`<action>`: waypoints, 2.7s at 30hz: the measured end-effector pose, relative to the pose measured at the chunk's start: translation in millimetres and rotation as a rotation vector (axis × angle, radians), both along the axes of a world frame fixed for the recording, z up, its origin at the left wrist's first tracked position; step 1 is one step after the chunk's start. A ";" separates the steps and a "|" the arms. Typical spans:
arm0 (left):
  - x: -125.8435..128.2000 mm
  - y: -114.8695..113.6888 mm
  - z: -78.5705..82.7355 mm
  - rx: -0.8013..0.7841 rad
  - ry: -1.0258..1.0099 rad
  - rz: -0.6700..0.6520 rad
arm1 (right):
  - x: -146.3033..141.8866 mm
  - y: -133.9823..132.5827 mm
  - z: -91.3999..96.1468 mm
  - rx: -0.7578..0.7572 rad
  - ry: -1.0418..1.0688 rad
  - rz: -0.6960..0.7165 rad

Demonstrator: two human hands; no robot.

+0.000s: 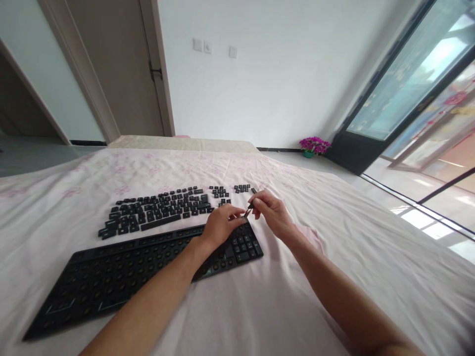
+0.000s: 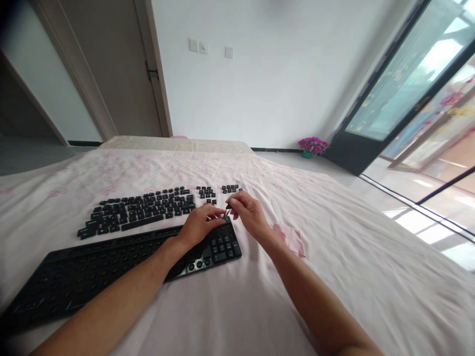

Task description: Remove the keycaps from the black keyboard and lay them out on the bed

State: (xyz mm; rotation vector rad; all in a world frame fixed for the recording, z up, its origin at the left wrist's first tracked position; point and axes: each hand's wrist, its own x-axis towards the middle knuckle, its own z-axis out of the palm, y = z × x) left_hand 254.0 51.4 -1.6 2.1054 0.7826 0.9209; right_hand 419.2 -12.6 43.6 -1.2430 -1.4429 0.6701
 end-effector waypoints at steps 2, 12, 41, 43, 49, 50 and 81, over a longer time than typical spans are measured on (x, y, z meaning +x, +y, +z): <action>-9.4 1.6 7.5 0.021 0.076 -0.009 | -2.5 -10.1 -5.3 -0.011 0.029 -0.018; -45.9 -5.1 -3.4 -0.022 0.185 -0.185 | -27.9 -36.1 -22.8 -0.085 -0.119 0.049; -39.4 -5.2 -16.3 0.236 0.243 -0.320 | -30.4 -31.4 -40.5 0.071 -0.252 0.169; -38.7 -6.6 -17.4 0.249 0.221 -0.336 | -34.0 -30.0 -40.3 0.138 -0.271 0.170; -37.9 -12.4 -14.5 0.369 0.237 -0.343 | -39.8 -37.2 -45.0 0.226 -0.270 0.143; -37.9 -13.4 -14.1 0.383 0.237 -0.341 | -40.0 -39.3 -44.7 0.235 -0.280 0.143; -35.6 -5.9 -10.5 -0.059 -0.156 0.225 | -36.1 -29.0 -37.1 0.011 -0.741 0.020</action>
